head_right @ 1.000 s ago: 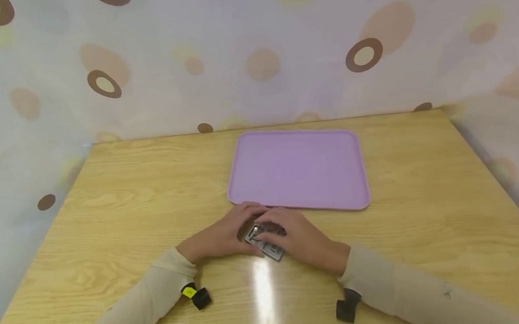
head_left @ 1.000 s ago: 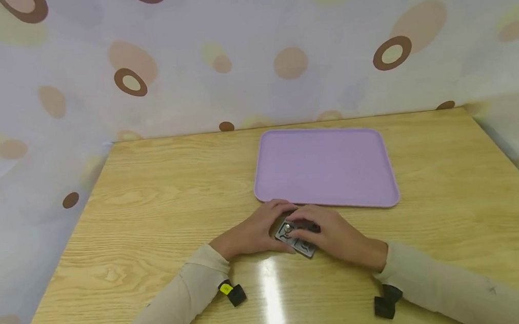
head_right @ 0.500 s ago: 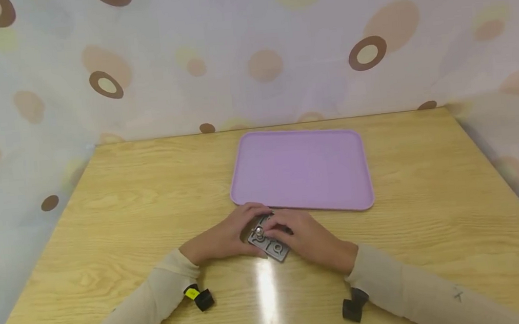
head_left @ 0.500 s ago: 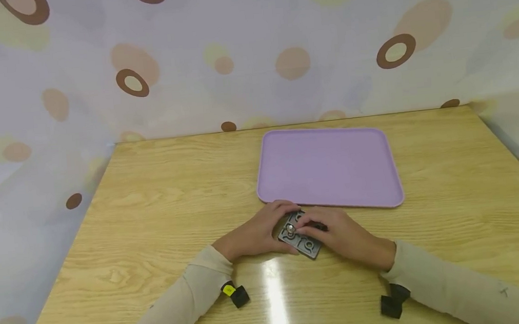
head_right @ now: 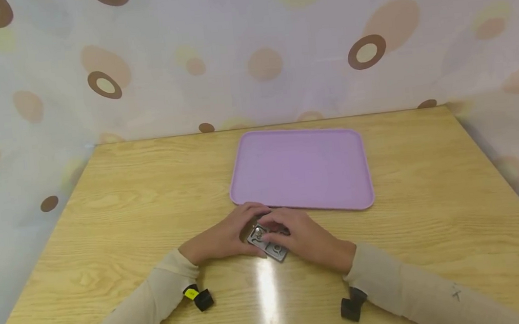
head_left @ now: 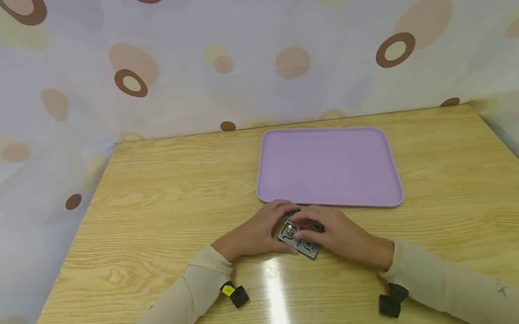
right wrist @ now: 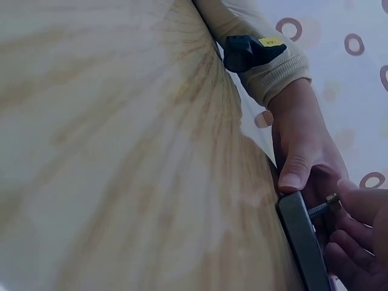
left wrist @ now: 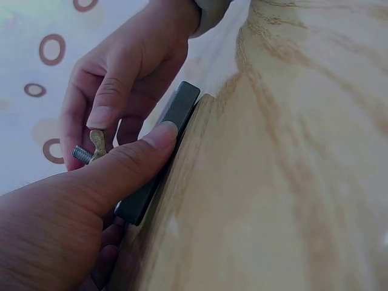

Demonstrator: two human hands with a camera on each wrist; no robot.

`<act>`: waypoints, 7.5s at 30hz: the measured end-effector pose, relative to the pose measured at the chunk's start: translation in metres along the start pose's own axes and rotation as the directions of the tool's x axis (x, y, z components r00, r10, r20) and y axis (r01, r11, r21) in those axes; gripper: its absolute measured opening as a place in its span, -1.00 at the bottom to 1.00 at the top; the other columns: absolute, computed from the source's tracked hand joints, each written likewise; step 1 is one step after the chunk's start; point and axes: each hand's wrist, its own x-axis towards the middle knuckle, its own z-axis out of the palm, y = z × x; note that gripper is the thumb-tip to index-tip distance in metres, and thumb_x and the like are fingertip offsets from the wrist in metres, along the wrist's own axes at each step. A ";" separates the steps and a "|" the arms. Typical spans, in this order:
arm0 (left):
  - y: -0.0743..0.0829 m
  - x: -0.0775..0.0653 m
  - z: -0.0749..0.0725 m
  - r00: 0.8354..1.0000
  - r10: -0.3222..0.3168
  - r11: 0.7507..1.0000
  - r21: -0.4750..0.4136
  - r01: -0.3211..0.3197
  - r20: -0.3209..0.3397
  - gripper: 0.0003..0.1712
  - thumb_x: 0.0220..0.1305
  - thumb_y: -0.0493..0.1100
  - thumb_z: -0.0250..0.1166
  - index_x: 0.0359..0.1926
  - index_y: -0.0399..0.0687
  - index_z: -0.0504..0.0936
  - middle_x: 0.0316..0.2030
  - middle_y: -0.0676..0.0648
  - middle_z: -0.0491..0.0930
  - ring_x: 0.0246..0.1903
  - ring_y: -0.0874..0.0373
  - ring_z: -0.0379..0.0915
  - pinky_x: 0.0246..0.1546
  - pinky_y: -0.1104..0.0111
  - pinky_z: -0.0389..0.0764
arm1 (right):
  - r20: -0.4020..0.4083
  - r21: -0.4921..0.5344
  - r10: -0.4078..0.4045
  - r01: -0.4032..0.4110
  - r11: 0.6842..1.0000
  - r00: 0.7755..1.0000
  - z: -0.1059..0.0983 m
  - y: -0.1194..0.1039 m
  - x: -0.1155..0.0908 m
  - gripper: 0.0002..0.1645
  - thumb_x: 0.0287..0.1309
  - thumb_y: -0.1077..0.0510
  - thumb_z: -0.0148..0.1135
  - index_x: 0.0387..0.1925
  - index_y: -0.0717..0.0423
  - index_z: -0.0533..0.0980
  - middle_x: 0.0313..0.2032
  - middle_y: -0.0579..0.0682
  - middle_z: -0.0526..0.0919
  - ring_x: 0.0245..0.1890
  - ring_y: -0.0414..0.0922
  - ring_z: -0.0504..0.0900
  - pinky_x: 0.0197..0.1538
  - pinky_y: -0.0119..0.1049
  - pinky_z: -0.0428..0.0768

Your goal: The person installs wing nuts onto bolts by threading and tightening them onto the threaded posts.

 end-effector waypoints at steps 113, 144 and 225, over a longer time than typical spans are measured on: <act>0.005 -0.002 -0.003 1.000 -0.013 1.000 -0.008 0.013 0.016 0.02 -0.06 0.27 0.39 0.35 0.03 0.17 0.28 0.04 0.15 0.26 0.24 0.02 0.27 0.33 0.12 | -0.029 -0.011 -0.005 0.004 1.000 1.000 0.009 -0.004 0.000 -0.50 0.09 0.05 0.30 0.06 0.13 0.47 -0.01 -0.09 0.55 -0.07 -0.21 0.55 -0.04 -0.34 0.54; 0.002 -0.003 -0.001 1.000 -0.017 0.999 -0.039 0.017 0.003 0.04 -0.10 0.26 0.42 0.34 0.03 0.18 0.26 0.01 0.17 0.23 0.22 0.06 0.24 0.35 0.16 | -0.046 -0.062 -0.011 0.008 0.998 0.999 0.001 -0.003 -0.004 -0.86 0.14 0.16 0.25 -0.22 -0.05 0.58 -0.20 -0.24 0.61 -0.16 -0.28 0.56 -0.08 -0.33 0.54; 0.000 0.000 0.000 1.000 0.009 0.999 -0.045 -0.009 0.004 0.02 -0.08 0.30 0.38 0.34 0.05 0.17 0.25 0.04 0.16 0.21 0.25 0.07 0.22 0.37 0.19 | -0.034 -0.109 0.037 -0.040 0.993 0.999 -0.002 -0.005 -0.002 -0.71 0.15 0.15 0.25 -0.06 -0.01 0.57 -0.04 -0.11 0.60 0.00 -0.18 0.52 0.06 -0.23 0.49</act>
